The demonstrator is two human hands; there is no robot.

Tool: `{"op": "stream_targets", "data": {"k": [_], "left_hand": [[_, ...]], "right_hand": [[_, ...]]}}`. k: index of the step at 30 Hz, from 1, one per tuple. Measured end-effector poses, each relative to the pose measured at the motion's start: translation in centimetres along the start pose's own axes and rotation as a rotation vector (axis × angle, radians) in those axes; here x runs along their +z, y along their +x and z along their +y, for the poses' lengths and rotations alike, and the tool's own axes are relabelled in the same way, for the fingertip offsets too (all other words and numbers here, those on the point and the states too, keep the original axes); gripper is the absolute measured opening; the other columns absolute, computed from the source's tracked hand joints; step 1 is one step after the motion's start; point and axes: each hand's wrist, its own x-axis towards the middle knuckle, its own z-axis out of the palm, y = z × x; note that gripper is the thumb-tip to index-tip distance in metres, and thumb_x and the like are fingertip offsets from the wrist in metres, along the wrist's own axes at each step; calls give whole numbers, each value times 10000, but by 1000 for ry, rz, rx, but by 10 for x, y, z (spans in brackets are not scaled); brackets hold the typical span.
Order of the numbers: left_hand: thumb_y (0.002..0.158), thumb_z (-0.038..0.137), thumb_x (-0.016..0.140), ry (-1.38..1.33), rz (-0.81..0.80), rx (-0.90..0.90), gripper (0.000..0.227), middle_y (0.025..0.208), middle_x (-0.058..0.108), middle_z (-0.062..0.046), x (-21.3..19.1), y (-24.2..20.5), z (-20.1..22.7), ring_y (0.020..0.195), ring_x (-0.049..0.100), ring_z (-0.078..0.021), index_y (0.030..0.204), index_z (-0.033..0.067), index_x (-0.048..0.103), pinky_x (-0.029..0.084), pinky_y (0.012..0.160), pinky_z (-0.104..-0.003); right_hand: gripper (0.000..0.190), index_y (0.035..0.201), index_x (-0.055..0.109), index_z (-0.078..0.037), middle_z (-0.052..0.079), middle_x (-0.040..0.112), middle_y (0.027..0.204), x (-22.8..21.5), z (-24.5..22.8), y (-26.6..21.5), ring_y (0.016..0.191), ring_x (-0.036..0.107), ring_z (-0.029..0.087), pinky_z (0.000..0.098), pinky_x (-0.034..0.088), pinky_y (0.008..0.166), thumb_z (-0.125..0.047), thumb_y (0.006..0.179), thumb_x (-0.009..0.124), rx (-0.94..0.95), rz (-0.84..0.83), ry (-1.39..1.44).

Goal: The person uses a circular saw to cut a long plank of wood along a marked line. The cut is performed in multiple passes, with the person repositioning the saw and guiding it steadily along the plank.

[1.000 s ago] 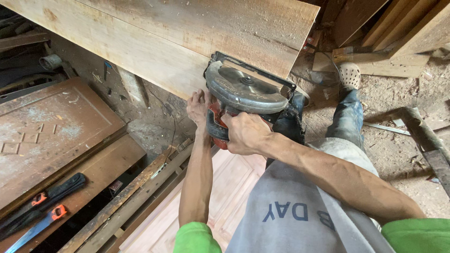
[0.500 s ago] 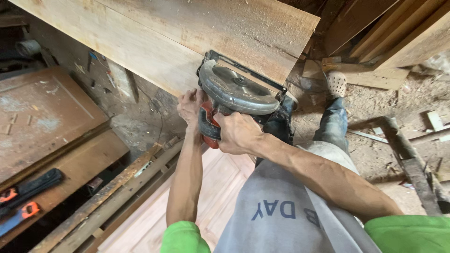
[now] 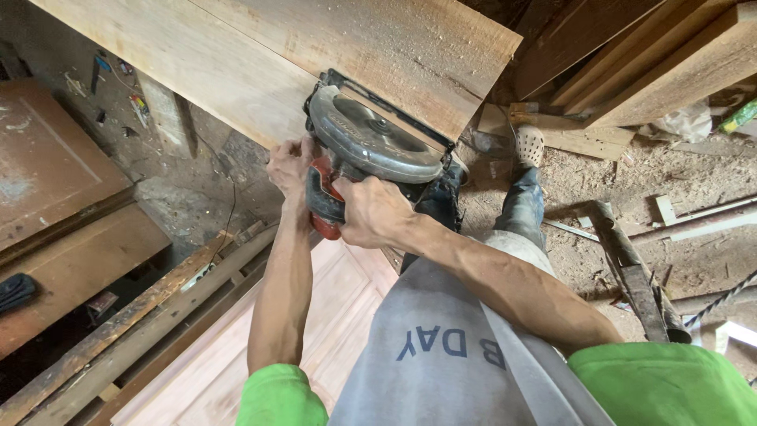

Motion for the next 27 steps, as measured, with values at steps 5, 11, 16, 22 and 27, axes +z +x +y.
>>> {"op": "stream_targets", "data": {"k": [5, 11, 16, 22, 27], "left_hand": [[914, 448, 742, 22, -2, 9, 384, 944, 704, -155, -4, 7, 1, 837, 688, -296, 890, 66, 781, 532, 769, -441], [909, 463, 720, 44, -23, -13, 386, 840, 759, -110, -6, 17, -4, 759, 716, -271, 862, 87, 793, 546, 731, -419], [925, 533, 705, 99, -14, 16, 472, 732, 745, -136, -10, 24, -4, 677, 708, -294, 827, 83, 809, 545, 691, -417], [962, 568, 642, 129, -101, -30, 524, 705, 722, -156, -19, 30, 2, 649, 685, -295, 852, 81, 799, 530, 665, -423], [981, 583, 599, 69, -192, -128, 515, 732, 743, -135, -33, 31, 8, 684, 689, -270, 886, 126, 817, 512, 671, -422]], "right_hand": [[452, 1087, 651, 23, 304, 705, 803, 0, -2, 6, 800, 725, 465, 534, 580, 768, -209, 711, 750, -23, 15, 13], [473, 1109, 644, 50, 306, 701, 763, 3, -4, 15, 740, 732, 457, 520, 592, 723, -197, 716, 735, -38, 28, 8], [454, 1099, 660, 60, 289, 704, 737, 4, -7, 23, 669, 753, 403, 488, 611, 669, -230, 752, 708, -18, -8, 34], [451, 1058, 683, 53, 289, 696, 724, 2, -12, 26, 662, 741, 411, 498, 602, 664, -291, 770, 725, -39, 25, 22], [488, 1075, 662, 58, 286, 703, 744, 1, -15, 32, 677, 745, 416, 499, 607, 672, -331, 788, 724, -11, -14, 9]]}}
